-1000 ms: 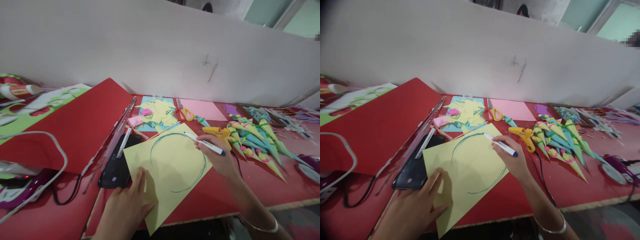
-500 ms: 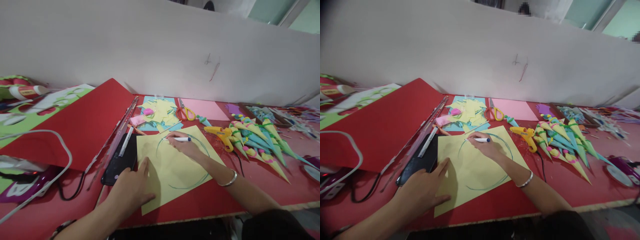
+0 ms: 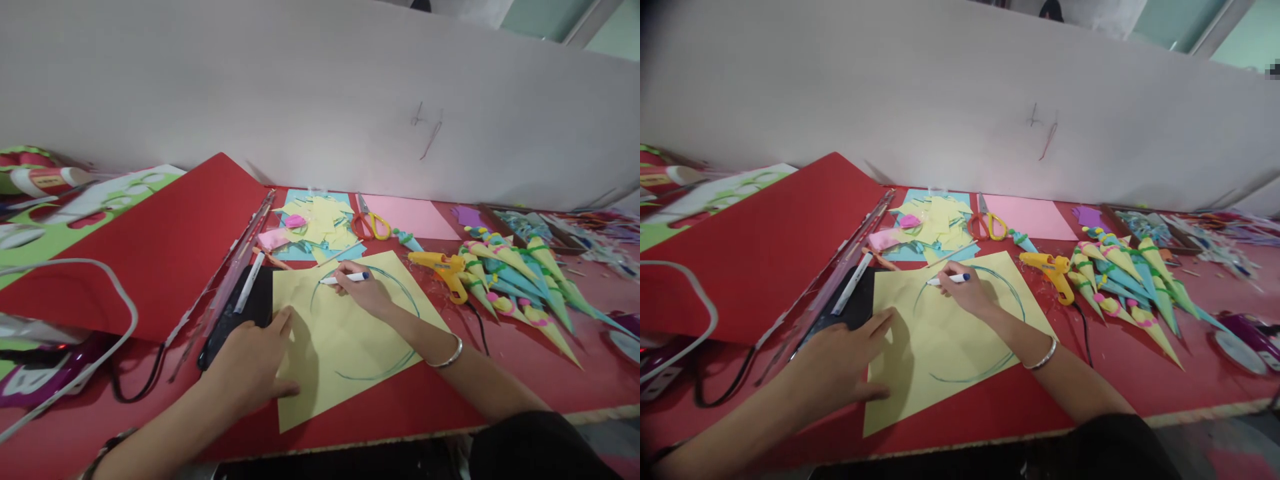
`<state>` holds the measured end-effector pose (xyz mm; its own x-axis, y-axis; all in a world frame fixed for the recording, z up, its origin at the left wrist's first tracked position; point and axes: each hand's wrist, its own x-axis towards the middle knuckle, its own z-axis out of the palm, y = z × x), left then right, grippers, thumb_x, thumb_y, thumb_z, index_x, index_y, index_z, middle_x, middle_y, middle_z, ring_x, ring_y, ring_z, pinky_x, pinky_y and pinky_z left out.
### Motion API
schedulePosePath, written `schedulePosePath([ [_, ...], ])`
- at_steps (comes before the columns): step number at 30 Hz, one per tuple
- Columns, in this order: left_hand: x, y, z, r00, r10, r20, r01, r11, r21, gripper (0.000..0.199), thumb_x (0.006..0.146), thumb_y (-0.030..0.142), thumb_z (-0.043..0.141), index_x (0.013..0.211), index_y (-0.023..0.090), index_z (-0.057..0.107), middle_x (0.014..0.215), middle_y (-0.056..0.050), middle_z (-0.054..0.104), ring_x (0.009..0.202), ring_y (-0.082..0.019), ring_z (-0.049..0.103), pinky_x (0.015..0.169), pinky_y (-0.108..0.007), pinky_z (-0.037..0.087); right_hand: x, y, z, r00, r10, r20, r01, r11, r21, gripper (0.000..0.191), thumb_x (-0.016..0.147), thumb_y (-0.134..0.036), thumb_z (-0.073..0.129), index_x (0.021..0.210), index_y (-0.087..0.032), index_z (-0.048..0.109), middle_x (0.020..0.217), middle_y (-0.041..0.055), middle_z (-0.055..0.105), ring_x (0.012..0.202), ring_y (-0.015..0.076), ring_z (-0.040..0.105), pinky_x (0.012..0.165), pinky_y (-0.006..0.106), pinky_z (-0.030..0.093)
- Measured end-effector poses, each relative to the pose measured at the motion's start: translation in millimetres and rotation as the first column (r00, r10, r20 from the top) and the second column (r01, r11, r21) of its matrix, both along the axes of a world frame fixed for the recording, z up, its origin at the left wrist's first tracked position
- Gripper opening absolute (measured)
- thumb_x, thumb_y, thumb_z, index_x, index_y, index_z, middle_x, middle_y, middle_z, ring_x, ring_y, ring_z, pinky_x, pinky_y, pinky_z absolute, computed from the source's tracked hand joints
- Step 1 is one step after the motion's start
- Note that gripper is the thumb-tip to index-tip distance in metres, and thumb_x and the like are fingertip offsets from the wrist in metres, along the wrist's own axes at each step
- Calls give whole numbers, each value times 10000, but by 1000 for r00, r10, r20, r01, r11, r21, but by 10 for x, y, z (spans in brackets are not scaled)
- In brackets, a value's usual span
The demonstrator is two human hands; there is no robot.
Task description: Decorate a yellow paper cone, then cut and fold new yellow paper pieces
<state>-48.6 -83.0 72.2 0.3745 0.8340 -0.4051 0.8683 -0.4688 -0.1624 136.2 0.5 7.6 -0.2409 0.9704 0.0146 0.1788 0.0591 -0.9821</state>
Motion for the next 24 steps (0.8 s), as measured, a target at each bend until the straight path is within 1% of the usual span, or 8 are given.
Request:
schedulePosePath([
  [3,32,5,35,1000,3,-26,-3,1000,-2,670,673,448,653,1235,121,494,1333,-157,462,755,-274,648,703,-403,492,1,-19,20,999,34,7,-34,999,6,164,777,-284,497,644,-189,495,589,-37,552,560,96,541,541,203,424],
  [6,48,5,59,999,7,-49,-7,1000,-16,617,678,470,631,1189,137,533,1311,-140,483,738,-270,647,668,-388,492,1,-56,53,995,99,6,-99,995,4,160,775,-275,512,646,-180,525,601,-30,566,558,94,541,542,204,415],
  [11,31,13,37,1000,-10,-29,9,1000,-18,665,669,469,639,1211,109,499,1312,-165,473,732,-277,652,663,-399,493,7,-98,34,972,234,-20,-234,972,-16,148,763,-254,528,646,-166,548,577,-24,561,543,94,531,517,199,398],
  [16,19,18,2,1000,1,2,-1,1000,-29,599,672,437,641,1188,156,522,1326,-153,463,796,-284,652,700,-396,492,61,-131,6,928,367,-57,-372,921,-116,133,754,-222,508,637,-165,537,560,-34,536,500,76,476,458,175,352],
  [19,17,17,1,1000,1,7,0,1000,-29,591,670,452,643,1166,149,539,1306,-157,478,801,-288,650,694,-405,496,119,-147,32,898,437,-43,-438,883,-168,126,719,-182,514,602,-152,552,552,-33,536,477,69,463,423,164,324],
  [21,18,16,4,1000,1,16,0,1000,-29,589,659,451,656,1148,139,552,1291,-161,488,800,-294,647,693,-419,496,149,-142,47,871,489,-42,-488,851,-194,139,705,-172,521,576,-142,563,546,-22,548,482,74,476,426,165,330],
  [23,21,16,9,999,15,30,-14,999,-30,586,644,432,674,1140,142,557,1284,-161,493,799,-296,646,697,-424,494,156,-128,47,876,481,-44,-480,856,-191,153,724,-193,514,594,-141,576,544,-16,553,492,79,484,435,168,340],
  [24,24,16,13,999,25,35,-23,999,-31,587,634,424,682,1137,147,559,1285,-161,493,795,-295,647,697,-422,492,149,-121,42,892,450,-47,-451,875,-179,158,744,-216,506,623,-146,581,548,-18,552,498,80,484,443,170,347],
])
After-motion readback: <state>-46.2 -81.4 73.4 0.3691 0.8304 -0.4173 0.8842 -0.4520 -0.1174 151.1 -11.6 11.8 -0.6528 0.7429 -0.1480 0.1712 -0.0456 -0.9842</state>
